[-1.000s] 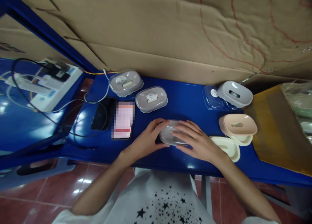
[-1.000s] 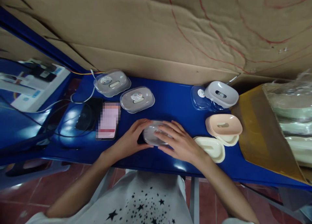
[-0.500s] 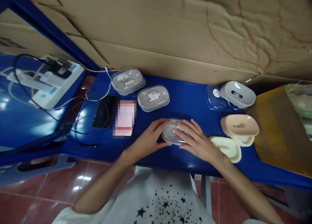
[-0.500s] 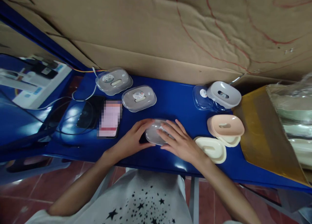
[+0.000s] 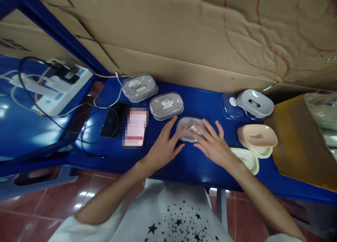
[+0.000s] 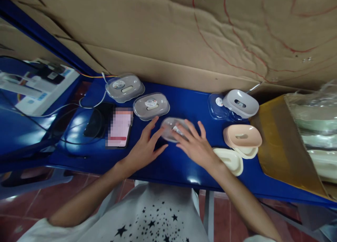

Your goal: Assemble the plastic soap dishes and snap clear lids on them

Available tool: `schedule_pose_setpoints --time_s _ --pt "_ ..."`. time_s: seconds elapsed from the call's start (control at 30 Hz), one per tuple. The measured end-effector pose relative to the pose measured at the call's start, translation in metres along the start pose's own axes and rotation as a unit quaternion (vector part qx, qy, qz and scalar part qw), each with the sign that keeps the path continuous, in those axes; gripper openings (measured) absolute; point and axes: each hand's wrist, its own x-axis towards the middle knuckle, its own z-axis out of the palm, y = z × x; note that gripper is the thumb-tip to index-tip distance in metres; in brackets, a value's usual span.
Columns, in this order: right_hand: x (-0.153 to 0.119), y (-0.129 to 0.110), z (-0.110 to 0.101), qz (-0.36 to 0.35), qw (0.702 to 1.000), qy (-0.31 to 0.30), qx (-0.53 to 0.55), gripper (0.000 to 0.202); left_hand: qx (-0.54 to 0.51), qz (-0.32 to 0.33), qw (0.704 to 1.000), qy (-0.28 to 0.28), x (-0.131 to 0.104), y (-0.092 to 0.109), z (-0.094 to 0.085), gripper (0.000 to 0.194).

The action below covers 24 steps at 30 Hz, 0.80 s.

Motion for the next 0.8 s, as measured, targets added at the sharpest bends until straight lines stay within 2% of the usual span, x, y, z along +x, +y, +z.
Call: schedule_pose_setpoints --time_s 0.07,0.13,0.2,0.27,0.3,0.37,0.43,0.5,0.57,0.63,0.67,0.73,0.8 --pt "0.008 0.005 -0.016 0.057 0.997 0.044 -0.022 0.074 0.026 0.033 0.998 0.039 0.001 0.011 0.002 0.069" --pt "0.003 0.009 -0.040 0.117 0.988 0.095 -0.031 0.073 0.025 0.052 0.998 0.039 -0.002 0.020 0.004 0.061" --pt "-0.021 0.011 -0.063 0.160 0.980 0.116 -0.029 0.063 0.021 0.059 0.998 0.017 -0.006 0.026 0.008 0.055" --pt "-0.059 0.008 -0.075 0.188 0.978 0.084 -0.031 0.042 0.014 0.067 0.998 -0.011 -0.012 0.030 0.012 0.049" --pt "-0.079 0.005 -0.076 0.215 0.974 0.059 -0.048 0.034 0.007 0.076 0.997 -0.029 -0.014 0.032 0.015 0.047" --pt "-0.113 -0.007 -0.069 0.276 0.955 0.017 -0.108 0.035 -0.013 0.106 0.992 -0.074 -0.018 0.037 0.020 0.046" --pt "-0.131 -0.023 -0.056 0.284 0.953 -0.012 -0.107 0.039 -0.027 0.140 0.983 -0.113 -0.018 0.045 0.025 0.048" --pt "-0.131 -0.038 -0.047 0.253 0.967 -0.029 -0.014 0.037 -0.025 0.170 0.976 -0.135 -0.015 0.054 0.029 0.053" --pt "-0.123 -0.042 -0.046 0.209 0.971 -0.035 0.107 0.040 -0.007 0.187 0.971 -0.148 -0.011 0.060 0.031 0.057" --pt "-0.116 -0.030 -0.050 0.194 0.970 -0.004 0.149 0.046 0.021 0.183 0.970 -0.157 -0.008 0.062 0.030 0.055" --pt "-0.115 -0.018 -0.053 0.207 0.971 0.028 0.118 0.046 0.038 0.173 0.971 -0.158 -0.008 0.061 0.028 0.050" --pt "-0.118 0.011 -0.055 0.257 0.960 0.106 -0.010 0.043 0.072 0.148 0.975 -0.146 -0.012 0.053 0.022 0.038" --pt "-0.123 0.037 -0.053 0.287 0.943 0.133 -0.100 0.041 0.097 0.126 0.981 -0.114 -0.019 0.042 0.014 0.027"
